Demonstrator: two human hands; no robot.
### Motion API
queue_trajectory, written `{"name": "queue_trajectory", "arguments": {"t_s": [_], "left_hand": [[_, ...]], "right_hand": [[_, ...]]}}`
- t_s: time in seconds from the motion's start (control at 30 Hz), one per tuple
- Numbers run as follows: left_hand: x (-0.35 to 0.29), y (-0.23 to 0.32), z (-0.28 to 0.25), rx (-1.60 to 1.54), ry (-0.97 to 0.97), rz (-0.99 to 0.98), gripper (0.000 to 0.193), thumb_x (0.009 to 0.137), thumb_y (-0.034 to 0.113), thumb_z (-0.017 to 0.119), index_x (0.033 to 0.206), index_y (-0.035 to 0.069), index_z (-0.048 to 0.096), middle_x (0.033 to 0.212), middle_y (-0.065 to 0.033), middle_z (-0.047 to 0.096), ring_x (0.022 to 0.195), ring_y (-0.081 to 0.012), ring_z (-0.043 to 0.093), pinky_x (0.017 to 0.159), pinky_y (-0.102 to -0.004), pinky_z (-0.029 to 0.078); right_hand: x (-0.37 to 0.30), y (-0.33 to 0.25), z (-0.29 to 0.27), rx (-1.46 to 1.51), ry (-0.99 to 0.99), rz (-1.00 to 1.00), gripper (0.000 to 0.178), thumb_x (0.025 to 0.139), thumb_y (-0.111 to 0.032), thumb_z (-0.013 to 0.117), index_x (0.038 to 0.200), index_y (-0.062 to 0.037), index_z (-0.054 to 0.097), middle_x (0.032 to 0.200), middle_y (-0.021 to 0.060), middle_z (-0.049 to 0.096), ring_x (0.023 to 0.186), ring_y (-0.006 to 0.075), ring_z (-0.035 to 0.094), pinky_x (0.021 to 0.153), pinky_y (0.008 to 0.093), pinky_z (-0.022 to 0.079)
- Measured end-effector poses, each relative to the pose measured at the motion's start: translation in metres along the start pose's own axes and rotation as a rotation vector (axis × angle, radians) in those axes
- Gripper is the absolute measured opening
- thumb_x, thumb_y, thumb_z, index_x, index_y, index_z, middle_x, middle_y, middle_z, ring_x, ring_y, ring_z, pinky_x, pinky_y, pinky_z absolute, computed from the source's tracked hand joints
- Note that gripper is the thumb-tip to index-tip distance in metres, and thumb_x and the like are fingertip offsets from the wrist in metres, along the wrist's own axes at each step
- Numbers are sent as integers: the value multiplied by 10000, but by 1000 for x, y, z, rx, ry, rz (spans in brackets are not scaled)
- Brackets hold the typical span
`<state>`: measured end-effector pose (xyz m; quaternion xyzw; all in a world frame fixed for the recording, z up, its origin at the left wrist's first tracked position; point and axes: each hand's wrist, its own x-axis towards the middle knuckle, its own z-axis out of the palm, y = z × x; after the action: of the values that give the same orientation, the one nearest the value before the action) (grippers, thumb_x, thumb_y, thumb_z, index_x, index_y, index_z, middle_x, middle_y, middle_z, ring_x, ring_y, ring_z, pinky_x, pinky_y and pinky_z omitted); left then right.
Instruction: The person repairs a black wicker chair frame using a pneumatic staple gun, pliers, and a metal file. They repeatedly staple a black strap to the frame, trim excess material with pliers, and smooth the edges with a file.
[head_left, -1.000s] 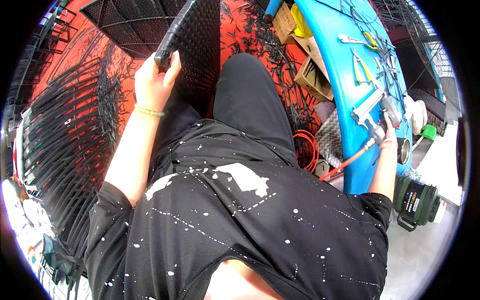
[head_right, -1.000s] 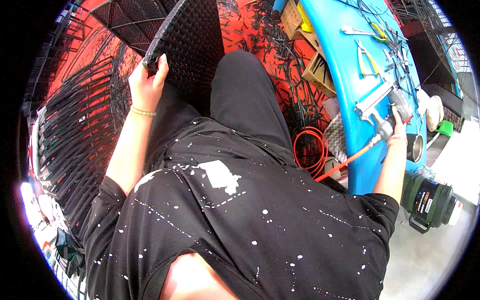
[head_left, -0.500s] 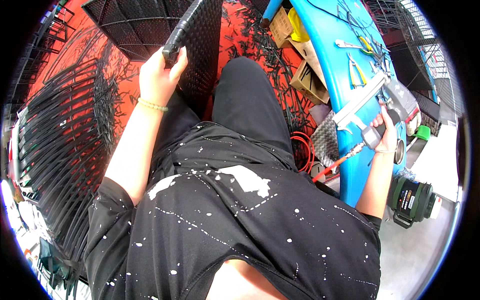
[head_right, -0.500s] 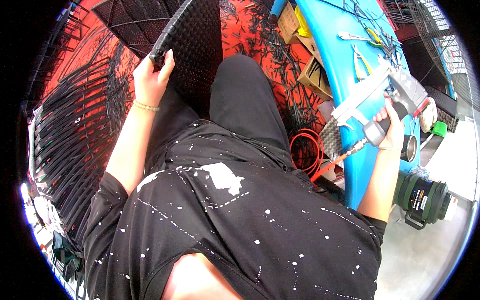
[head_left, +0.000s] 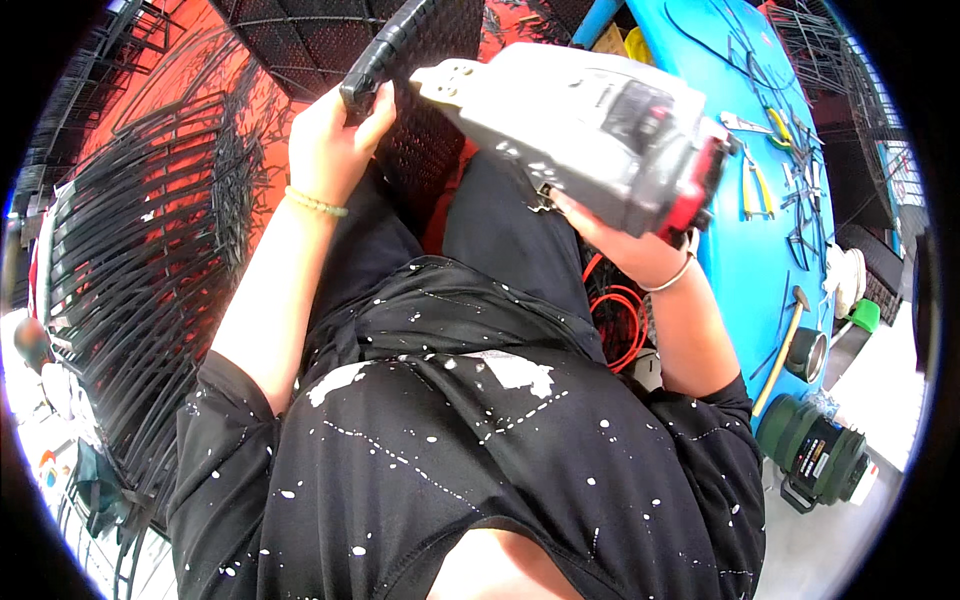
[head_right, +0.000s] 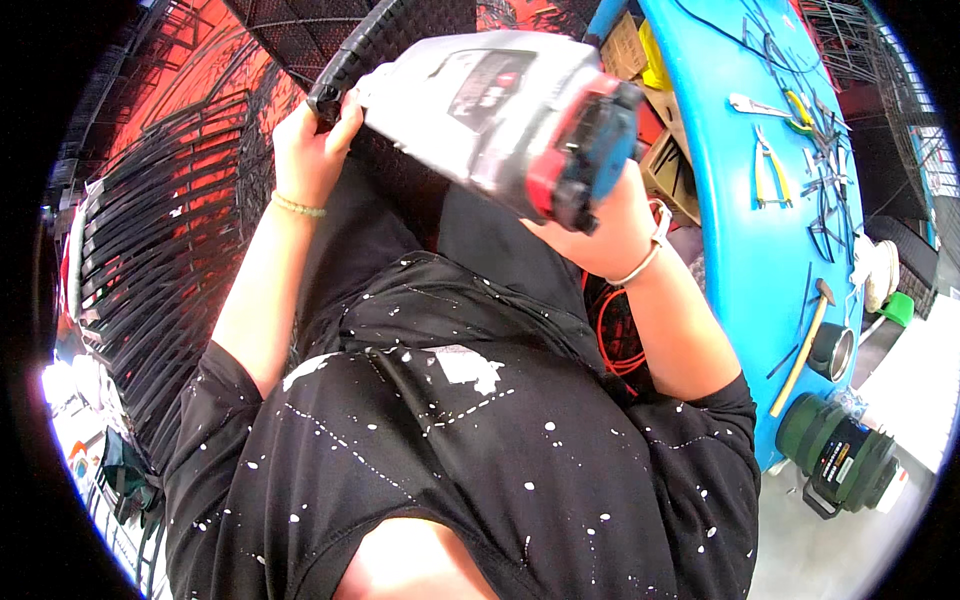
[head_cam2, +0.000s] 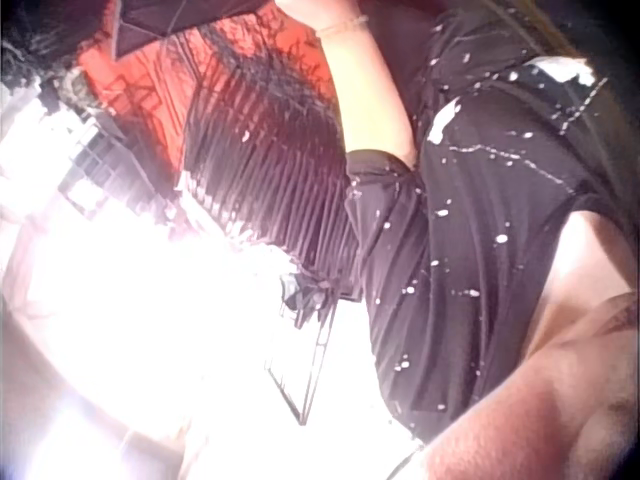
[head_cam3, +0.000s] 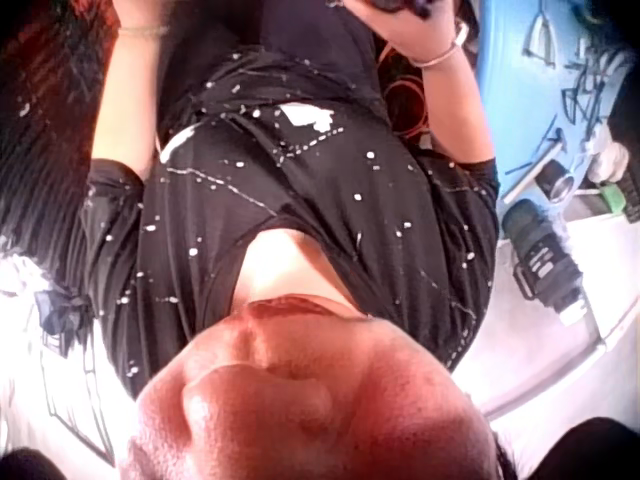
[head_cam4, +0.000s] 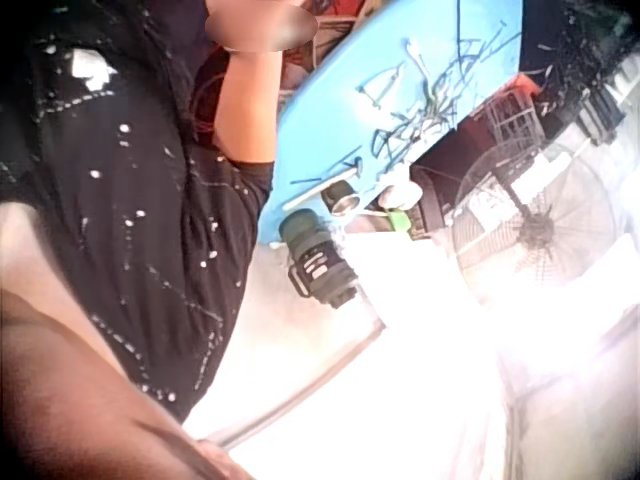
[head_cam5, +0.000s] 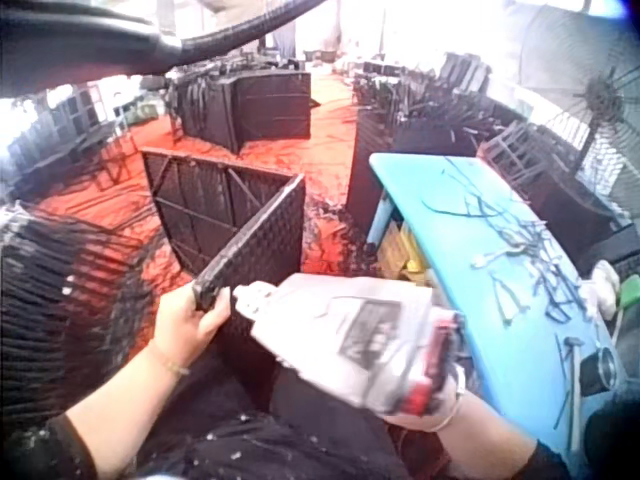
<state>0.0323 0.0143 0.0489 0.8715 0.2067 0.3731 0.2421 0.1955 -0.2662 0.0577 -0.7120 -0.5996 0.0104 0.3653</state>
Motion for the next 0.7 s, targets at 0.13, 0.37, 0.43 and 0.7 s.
{"name": "queue_trajectory", "arguments": {"t_s": [0.13,0.37,0.43,0.7], "left_hand": [[4,-8,4,-66,-43,-32,191,804,231,725,867,55,685,696,-87,660,598,-202,648,558,-303,491],[7,-35,-8,-59,-52,18,251,765,229,754,929,58,669,729,-87,665,632,-210,657,590,-303,509],[4,-33,-10,-71,-46,12,259,767,247,753,932,66,669,734,-85,665,635,-217,656,591,-305,510],[2,-34,-19,-30,-61,9,241,776,287,743,873,80,666,681,-84,631,594,-232,628,555,-322,490]], "right_hand": [[25,-9,9,-130,8,-239,520,626,-56,805,1097,-33,584,1024,94,627,931,231,623,834,354,493],[60,-25,40,197,-68,-132,477,689,-30,815,1105,-1,582,1053,87,636,946,166,630,821,312,515],[67,-31,39,332,-65,20,480,695,-30,815,1112,4,580,1043,88,646,949,169,635,828,316,516],[59,-43,42,487,-62,211,493,713,-32,804,1150,2,579,1062,82,649,960,156,621,850,314,501]]}}
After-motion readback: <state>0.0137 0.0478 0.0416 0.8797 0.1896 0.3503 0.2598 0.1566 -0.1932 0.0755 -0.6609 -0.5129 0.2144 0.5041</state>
